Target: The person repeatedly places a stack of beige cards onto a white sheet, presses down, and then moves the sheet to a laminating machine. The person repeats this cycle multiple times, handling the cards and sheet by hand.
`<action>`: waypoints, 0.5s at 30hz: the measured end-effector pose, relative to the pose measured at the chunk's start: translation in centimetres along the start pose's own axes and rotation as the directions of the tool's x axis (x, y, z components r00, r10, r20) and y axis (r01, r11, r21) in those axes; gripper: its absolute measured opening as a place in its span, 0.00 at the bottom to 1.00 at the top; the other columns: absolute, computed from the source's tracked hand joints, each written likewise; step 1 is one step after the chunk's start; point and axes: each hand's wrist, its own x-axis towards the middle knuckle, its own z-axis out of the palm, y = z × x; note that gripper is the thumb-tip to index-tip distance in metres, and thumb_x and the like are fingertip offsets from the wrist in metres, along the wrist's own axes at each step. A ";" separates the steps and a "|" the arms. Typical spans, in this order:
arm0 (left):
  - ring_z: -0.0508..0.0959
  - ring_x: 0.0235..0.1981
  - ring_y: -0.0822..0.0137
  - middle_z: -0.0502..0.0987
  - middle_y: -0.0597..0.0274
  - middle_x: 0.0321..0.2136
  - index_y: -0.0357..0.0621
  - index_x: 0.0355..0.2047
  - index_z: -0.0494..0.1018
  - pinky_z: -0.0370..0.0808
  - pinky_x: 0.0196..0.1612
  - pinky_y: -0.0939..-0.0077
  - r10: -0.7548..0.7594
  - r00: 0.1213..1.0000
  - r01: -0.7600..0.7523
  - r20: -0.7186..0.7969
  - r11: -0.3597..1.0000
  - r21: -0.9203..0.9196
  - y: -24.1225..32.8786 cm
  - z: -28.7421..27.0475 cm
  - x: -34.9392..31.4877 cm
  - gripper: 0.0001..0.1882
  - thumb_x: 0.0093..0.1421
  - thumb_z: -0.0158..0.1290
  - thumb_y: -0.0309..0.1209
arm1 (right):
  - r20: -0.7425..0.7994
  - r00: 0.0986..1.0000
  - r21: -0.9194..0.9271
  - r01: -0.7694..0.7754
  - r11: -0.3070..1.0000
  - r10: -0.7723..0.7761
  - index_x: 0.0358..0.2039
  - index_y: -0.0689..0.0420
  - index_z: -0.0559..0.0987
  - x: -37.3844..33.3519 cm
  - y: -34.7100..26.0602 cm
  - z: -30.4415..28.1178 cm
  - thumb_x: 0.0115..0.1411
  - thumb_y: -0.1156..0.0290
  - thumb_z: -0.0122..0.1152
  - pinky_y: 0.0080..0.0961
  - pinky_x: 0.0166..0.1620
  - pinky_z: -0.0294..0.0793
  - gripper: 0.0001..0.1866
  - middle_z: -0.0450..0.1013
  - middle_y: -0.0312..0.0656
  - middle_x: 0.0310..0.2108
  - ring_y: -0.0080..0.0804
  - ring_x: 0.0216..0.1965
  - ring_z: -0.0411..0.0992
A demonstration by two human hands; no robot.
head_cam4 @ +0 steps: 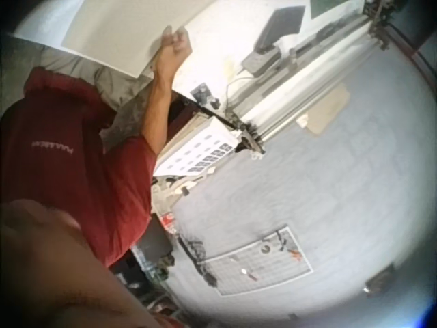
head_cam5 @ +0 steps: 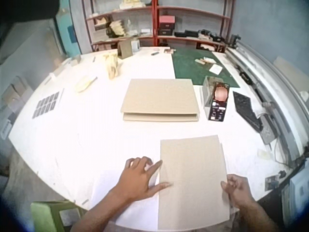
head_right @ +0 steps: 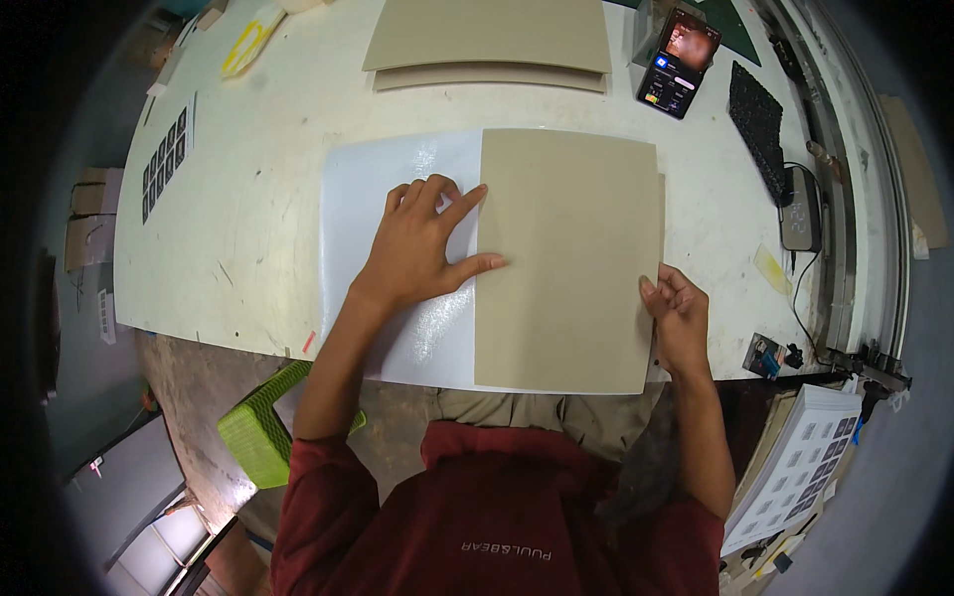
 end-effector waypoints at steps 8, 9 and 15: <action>0.73 0.47 0.54 0.71 0.53 0.44 0.42 0.57 0.75 0.63 0.59 0.50 0.012 1.000 -0.014 0.027 0.999 0.045 -0.2 0.0 -0.1 0.50 0.43 0.64 0.68 | -0.012 1.000 -0.009 -0.006 1.000 0.006 0.53 0.72 0.74 0.2 -0.1 0.4 0.67 0.79 0.57 0.18 0.47 0.75 0.16 0.81 0.43 0.40 0.20 0.39 0.76; 0.73 0.47 0.54 0.71 0.53 0.44 0.42 0.57 0.75 0.63 0.59 0.50 0.013 1.000 -0.015 0.026 0.999 0.048 -0.2 0.1 -0.1 0.51 0.43 0.64 0.69 | -0.011 1.000 -0.016 -0.004 1.000 0.004 0.52 0.72 0.75 0.1 -0.2 0.4 0.67 0.79 0.57 0.18 0.46 0.74 0.15 0.81 0.43 0.40 0.20 0.39 0.76; 0.72 0.49 0.55 0.72 0.53 0.45 0.42 0.57 0.74 0.62 0.60 0.50 -0.008 0.999 0.005 0.050 0.998 0.059 0.0 0.3 -0.2 0.51 0.43 0.64 0.68 | -0.042 0.998 -0.230 0.030 0.973 -0.040 0.49 0.71 0.78 0.1 -0.3 0.2 0.65 0.76 0.62 0.19 0.39 0.75 0.15 0.80 0.43 0.37 0.21 0.33 0.75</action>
